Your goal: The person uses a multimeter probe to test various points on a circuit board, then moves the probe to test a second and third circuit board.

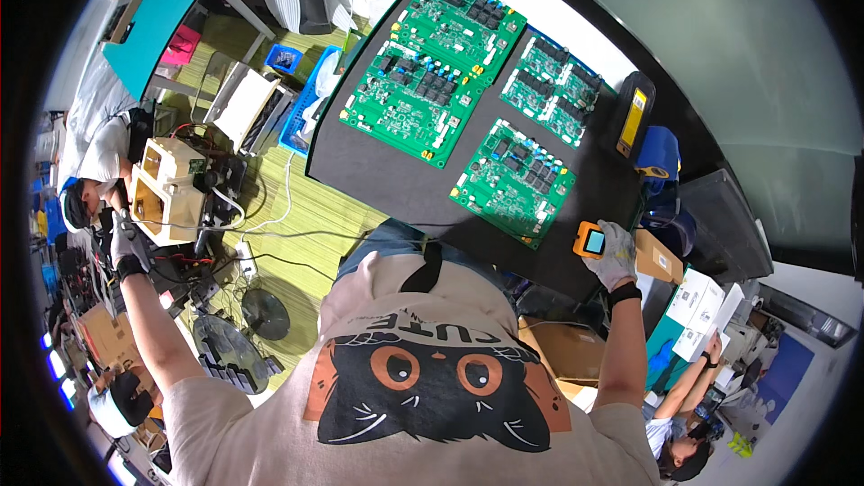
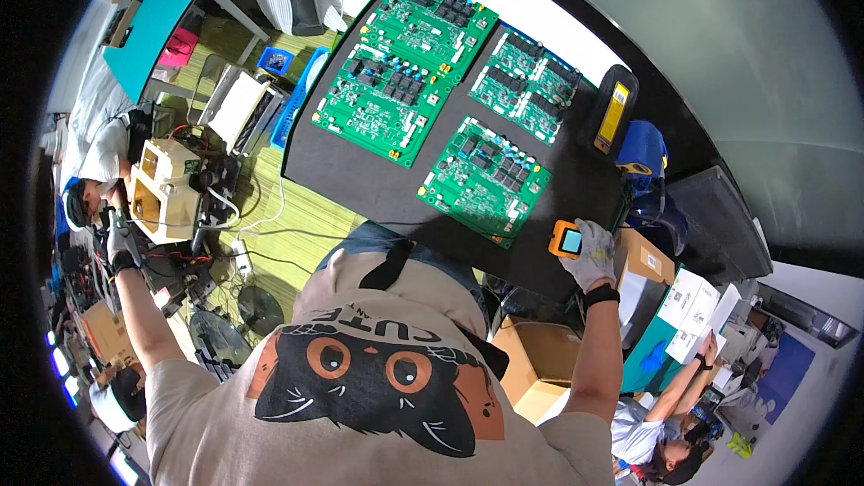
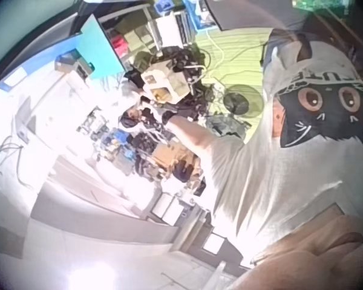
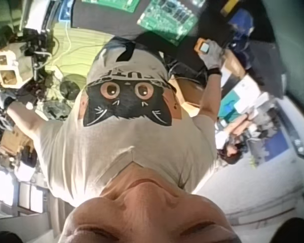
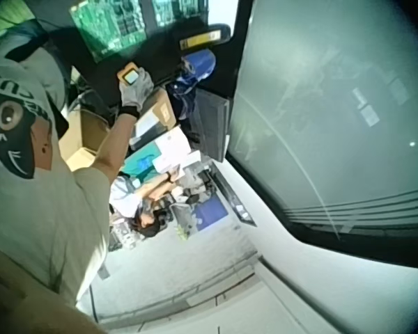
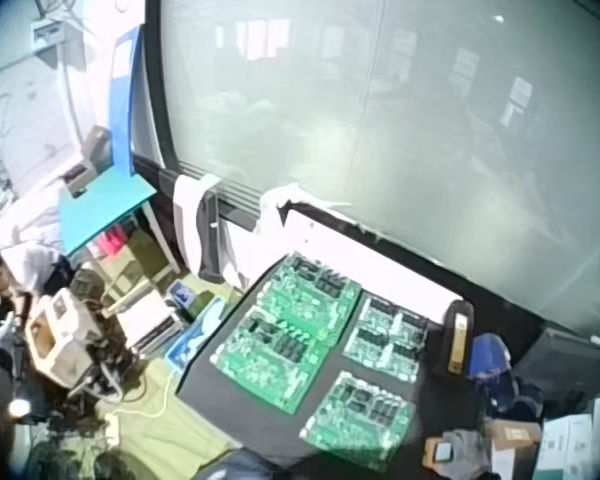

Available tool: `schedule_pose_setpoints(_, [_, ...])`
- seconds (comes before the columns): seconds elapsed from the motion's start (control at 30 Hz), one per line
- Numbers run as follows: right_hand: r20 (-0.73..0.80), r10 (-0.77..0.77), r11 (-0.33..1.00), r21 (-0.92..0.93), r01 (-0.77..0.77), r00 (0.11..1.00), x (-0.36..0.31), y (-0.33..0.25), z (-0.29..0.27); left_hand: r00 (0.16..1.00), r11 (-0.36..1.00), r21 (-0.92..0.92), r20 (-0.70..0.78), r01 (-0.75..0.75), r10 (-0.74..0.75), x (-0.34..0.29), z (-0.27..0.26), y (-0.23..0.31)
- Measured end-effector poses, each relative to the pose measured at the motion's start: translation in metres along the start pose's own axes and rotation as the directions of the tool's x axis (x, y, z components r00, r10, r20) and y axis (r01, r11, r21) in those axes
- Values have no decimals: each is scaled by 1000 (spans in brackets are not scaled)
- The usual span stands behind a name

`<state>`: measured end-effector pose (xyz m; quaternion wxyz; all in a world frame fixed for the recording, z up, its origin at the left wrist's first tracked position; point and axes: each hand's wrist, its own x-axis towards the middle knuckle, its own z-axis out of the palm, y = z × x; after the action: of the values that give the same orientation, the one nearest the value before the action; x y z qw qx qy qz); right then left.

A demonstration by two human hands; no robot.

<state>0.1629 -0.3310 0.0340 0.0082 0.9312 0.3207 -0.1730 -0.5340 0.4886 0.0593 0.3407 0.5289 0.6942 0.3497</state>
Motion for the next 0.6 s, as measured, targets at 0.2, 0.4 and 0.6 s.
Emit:
schedule_pose_setpoints(0.2, [-28, -13, 1000, 11, 14, 1000, -2, 1, -3, 999, 998, -50, -21, -44, 43, -21, -24, 12])
schedule_pose_setpoints(0.4, [1, -19, 1000, -10, 19, 1000, -3, -2, -14, 996, 989, -118, -52, -84, 78, -63, -51, 26])
schedule_pose_setpoints(0.6, [-9, 90, 996, -13, -90, 996, -18, -14, -16, 991, 964, -234, -88, -122, 104, -120, -84, 44])
